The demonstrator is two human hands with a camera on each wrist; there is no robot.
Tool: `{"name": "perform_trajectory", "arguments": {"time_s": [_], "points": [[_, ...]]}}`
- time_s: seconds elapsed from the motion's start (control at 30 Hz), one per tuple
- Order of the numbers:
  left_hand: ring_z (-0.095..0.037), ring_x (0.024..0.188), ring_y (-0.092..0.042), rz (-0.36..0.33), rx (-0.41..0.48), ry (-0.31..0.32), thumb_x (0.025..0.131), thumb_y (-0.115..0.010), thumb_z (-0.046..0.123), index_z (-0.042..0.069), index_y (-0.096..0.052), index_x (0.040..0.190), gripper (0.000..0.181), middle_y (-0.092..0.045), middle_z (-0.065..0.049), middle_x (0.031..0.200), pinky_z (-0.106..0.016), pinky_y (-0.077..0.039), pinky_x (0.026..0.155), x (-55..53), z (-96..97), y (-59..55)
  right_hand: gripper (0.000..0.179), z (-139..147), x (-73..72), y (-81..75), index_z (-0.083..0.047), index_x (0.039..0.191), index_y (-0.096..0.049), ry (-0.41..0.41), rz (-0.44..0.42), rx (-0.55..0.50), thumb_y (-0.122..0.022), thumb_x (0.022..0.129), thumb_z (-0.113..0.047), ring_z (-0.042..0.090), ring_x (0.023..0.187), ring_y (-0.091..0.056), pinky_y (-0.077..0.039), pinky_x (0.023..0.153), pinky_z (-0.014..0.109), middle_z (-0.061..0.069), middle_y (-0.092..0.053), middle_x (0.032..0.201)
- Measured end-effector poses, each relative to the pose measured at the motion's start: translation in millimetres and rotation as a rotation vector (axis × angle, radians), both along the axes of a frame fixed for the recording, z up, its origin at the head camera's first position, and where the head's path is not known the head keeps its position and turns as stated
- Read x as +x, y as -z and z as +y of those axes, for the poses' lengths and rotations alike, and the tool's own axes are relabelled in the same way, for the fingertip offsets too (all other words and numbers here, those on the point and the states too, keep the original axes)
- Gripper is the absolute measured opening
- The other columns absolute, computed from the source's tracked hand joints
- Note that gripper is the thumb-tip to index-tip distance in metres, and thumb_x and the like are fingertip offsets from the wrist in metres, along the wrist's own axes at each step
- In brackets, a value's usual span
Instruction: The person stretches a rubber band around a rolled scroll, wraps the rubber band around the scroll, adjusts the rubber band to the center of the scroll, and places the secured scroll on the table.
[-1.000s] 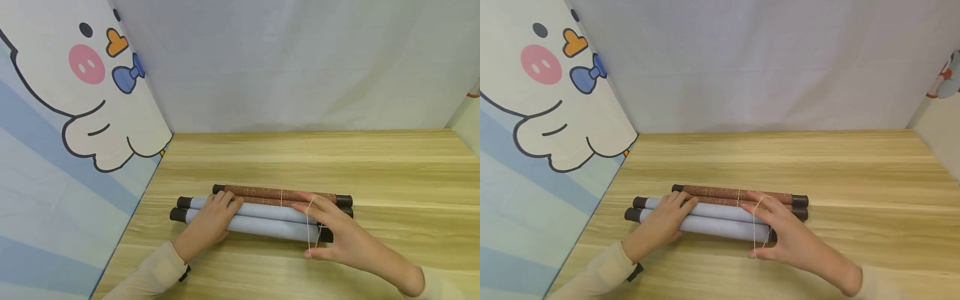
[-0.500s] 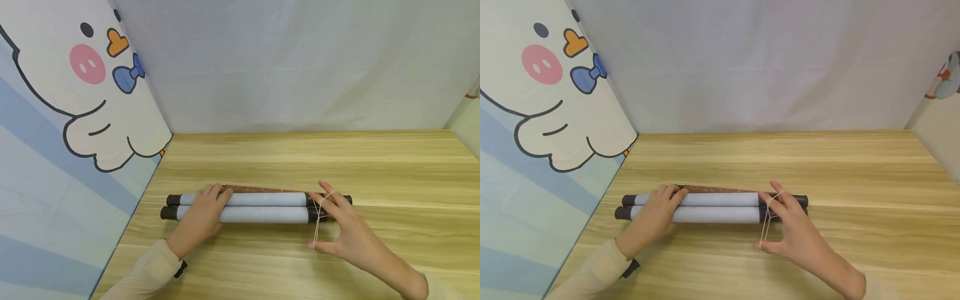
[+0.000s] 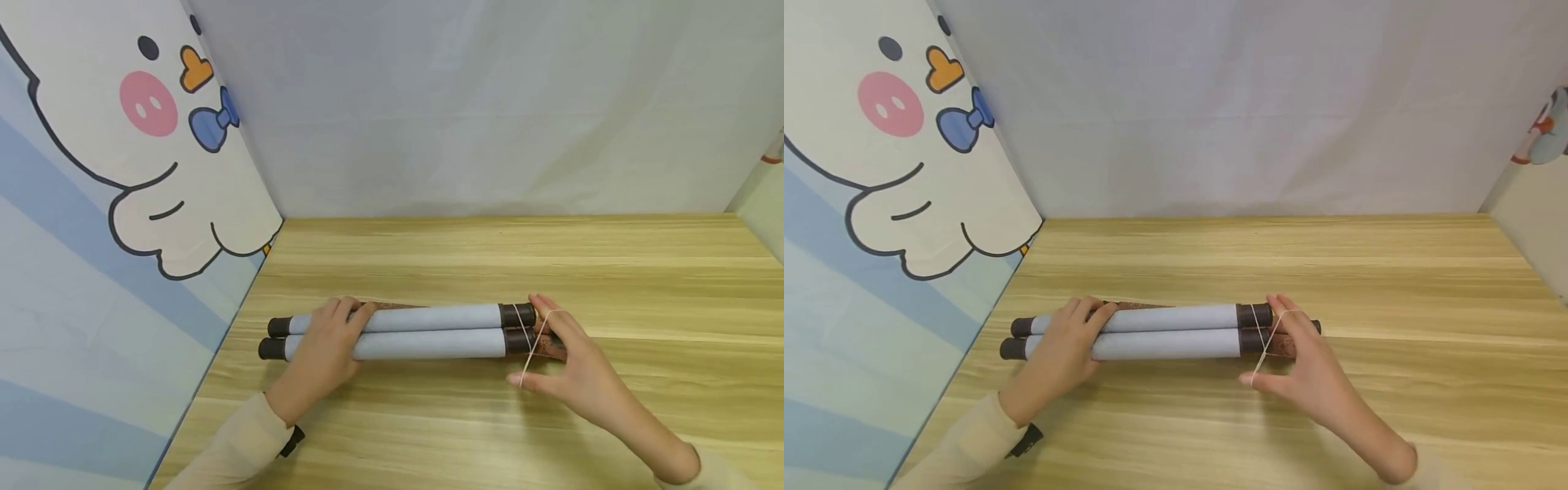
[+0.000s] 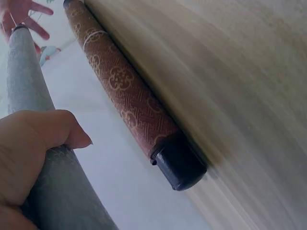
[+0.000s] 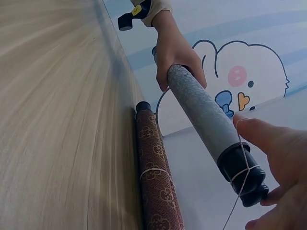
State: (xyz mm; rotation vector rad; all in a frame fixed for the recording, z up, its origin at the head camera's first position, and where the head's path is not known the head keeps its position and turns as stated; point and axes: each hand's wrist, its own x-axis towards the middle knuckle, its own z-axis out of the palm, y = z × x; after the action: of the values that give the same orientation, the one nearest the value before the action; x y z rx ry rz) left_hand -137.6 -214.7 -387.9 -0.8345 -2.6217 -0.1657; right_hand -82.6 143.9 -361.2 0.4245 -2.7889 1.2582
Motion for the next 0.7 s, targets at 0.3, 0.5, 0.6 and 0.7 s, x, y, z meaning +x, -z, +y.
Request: {"name": "perform_trajectory", "arguments": {"time_s": [0.3, 0.5, 0.6, 0.7], "points": [[-0.026, 0.105, -0.057, 0.016, -0.082, 0.150, 0.055, -0.096, 0.021, 0.014, -0.054, 0.131, 0.087, -0.058, -0.008, 0.118, -0.046, -0.051, 0.085, 6.4, 8.3, 1.3, 0.100, 2, -3.9, 0.6, -0.024, 0.153, -0.038, -0.035, -0.068, 0.019, -0.088, 0.068, -0.042, 0.041, 0.145, -0.033, -0.034, 0.106, 0.069, 0.006, -0.034, 0.161], [-0.024, 0.104, -0.055, -0.010, -0.120, 0.201, 0.056, -0.095, 0.021, 0.015, -0.053, 0.131, 0.086, -0.058, -0.006, 0.118, -0.042, -0.051, 0.085, 7.9, 9.0, 2.7, 0.075, 5, -5.8, -1.6, -0.026, 0.139, -0.057, -0.067, -0.064, 0.047, -0.085, 0.072, -0.044, 0.023, 0.137, -0.048, -0.042, 0.107, 0.049, -0.003, -0.054, 0.148], [-0.024, 0.105, -0.055, -0.017, -0.143, 0.210, 0.058, -0.095, 0.022, 0.015, -0.054, 0.131, 0.084, -0.058, -0.005, 0.120, -0.041, -0.051, 0.087, 8.5, 9.0, 3.4, 0.052, 10, -8.8, -3.6, -0.026, 0.125, -0.068, -0.106, -0.056, 0.023, -0.083, 0.077, -0.038, 0.006, 0.118, -0.062, -0.052, 0.096, 0.029, -0.006, -0.068, 0.129], [-0.023, 0.107, -0.056, -0.002, -0.192, 0.218, 0.061, -0.094, 0.022, 0.016, -0.054, 0.131, 0.081, -0.059, -0.004, 0.121, -0.042, -0.052, 0.088, 9.0, 9.0, 4.3, 0.031, 20, -14.5, -9.5, -0.025, 0.110, -0.074, -0.114, 0.057, -0.005, -0.082, 0.080, -0.023, -0.006, 0.101, -0.065, -0.051, 0.088, 0.013, -0.010, -0.074, 0.109]]}}
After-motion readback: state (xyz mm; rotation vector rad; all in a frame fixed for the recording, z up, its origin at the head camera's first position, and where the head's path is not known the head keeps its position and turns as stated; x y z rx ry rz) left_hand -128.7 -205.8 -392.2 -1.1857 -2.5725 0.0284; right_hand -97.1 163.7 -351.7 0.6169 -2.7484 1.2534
